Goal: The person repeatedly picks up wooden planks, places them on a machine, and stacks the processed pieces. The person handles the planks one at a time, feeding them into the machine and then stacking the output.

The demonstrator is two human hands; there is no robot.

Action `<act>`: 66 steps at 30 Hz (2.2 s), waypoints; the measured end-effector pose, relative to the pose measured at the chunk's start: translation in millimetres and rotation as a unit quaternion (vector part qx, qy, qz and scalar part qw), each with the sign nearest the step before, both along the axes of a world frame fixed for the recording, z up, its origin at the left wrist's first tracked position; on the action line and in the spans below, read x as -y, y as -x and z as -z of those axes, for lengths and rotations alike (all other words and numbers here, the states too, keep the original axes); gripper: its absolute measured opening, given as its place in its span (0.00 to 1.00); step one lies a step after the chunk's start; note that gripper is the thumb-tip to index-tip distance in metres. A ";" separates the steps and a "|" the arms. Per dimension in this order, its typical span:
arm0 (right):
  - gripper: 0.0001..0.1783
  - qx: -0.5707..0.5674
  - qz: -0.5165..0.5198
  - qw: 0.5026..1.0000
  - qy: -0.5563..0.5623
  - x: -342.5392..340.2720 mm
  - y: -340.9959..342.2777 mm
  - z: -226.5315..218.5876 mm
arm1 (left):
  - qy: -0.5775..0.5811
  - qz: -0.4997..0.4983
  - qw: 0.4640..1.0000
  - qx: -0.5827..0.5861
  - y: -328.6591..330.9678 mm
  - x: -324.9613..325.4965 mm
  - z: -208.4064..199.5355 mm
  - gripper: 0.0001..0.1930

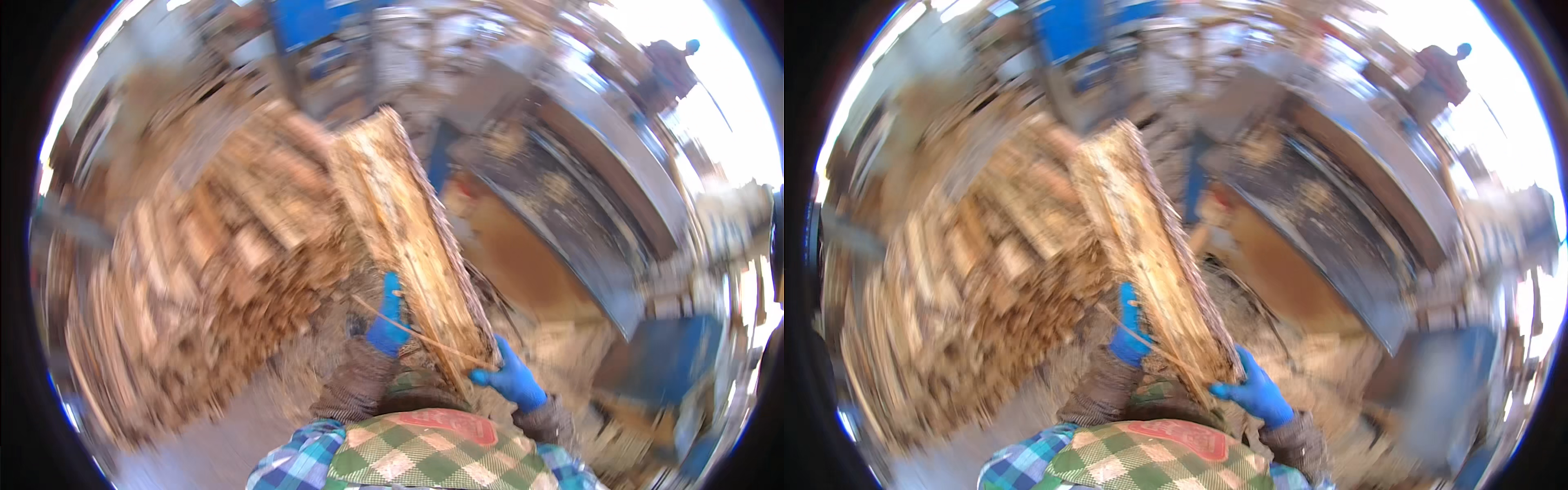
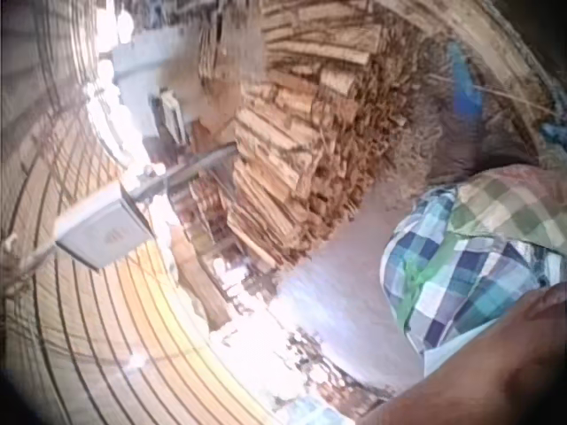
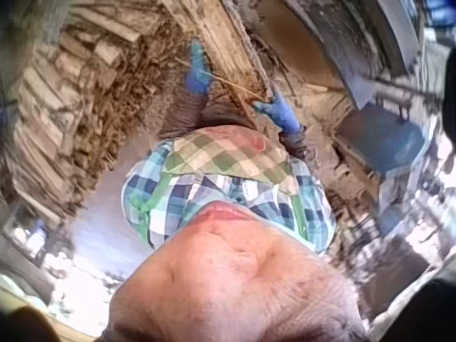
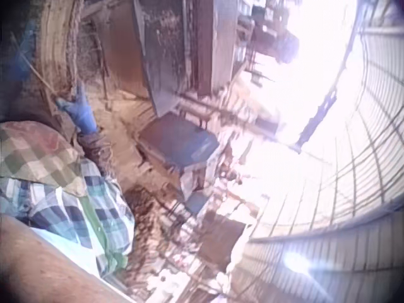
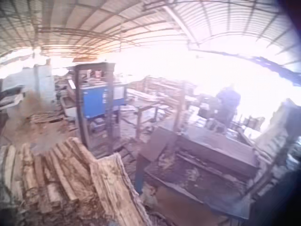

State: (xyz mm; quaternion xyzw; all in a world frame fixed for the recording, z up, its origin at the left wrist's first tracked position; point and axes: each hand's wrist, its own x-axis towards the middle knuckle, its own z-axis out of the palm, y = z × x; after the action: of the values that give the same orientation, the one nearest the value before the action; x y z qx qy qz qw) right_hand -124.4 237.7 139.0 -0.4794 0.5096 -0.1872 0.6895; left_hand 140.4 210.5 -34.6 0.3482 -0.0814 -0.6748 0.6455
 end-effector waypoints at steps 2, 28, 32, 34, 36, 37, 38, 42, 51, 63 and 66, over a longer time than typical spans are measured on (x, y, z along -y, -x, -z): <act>0.42 0.003 0.095 0.995 -0.020 -1.0 22.3 -16.9 | 0.134 0.127 0.970 -0.158 24.0 36.1 -58.6 0.43; 0.20 0.008 0.663 0.737 0.133 60.1 9.4 51.7 | 0.022 0.563 0.815 -0.133 95.9 190.3 -103.2 0.46; 0.19 0.005 0.669 0.736 0.108 80.9 26.0 53.2 | 0.031 0.561 0.817 -0.129 111.8 213.0 -109.5 0.46; 0.21 -0.030 0.656 0.749 0.093 87.8 34.8 43.8 | 0.026 0.558 0.819 -0.133 116.8 220.7 -108.2 0.46; 0.23 -0.115 0.648 0.740 0.140 95.5 40.7 51.5 | 0.019 0.554 0.821 -0.137 119.6 225.6 -103.3 0.46; 0.24 -0.176 0.654 0.710 0.193 99.2 40.8 71.8 | 0.014 0.556 0.819 -0.138 123.4 226.5 -101.3 0.46; 0.24 -0.222 0.650 0.692 0.225 105.6 41.4 76.4 | 0.012 0.554 0.820 -0.142 124.2 227.2 -97.7 0.46; 0.22 -0.374 0.598 0.655 0.272 159.6 72.6 68.8 | 0.003 0.547 0.823 -0.154 129.9 229.6 -86.2 0.46; 0.26 -0.380 0.639 0.623 0.243 238.4 118.4 62.8 | 0.026 0.507 0.832 -0.224 117.1 232.7 -65.6 0.46; 0.48 0.074 0.377 0.902 0.195 112.6 -23.9 92.5 | -0.057 0.476 0.878 -0.013 35.5 207.8 -128.5 0.42; 0.41 0.081 0.480 0.855 0.180 85.8 -68.1 82.4 | -0.101 0.423 0.900 -0.031 23.0 193.0 -108.0 0.37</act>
State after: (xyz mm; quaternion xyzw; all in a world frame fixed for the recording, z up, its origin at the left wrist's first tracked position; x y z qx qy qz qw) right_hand -56.3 151.9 56.6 -0.2741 0.5758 -0.6219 0.4545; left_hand 117.4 17.5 73.4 0.3233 -0.1325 -0.8992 0.2634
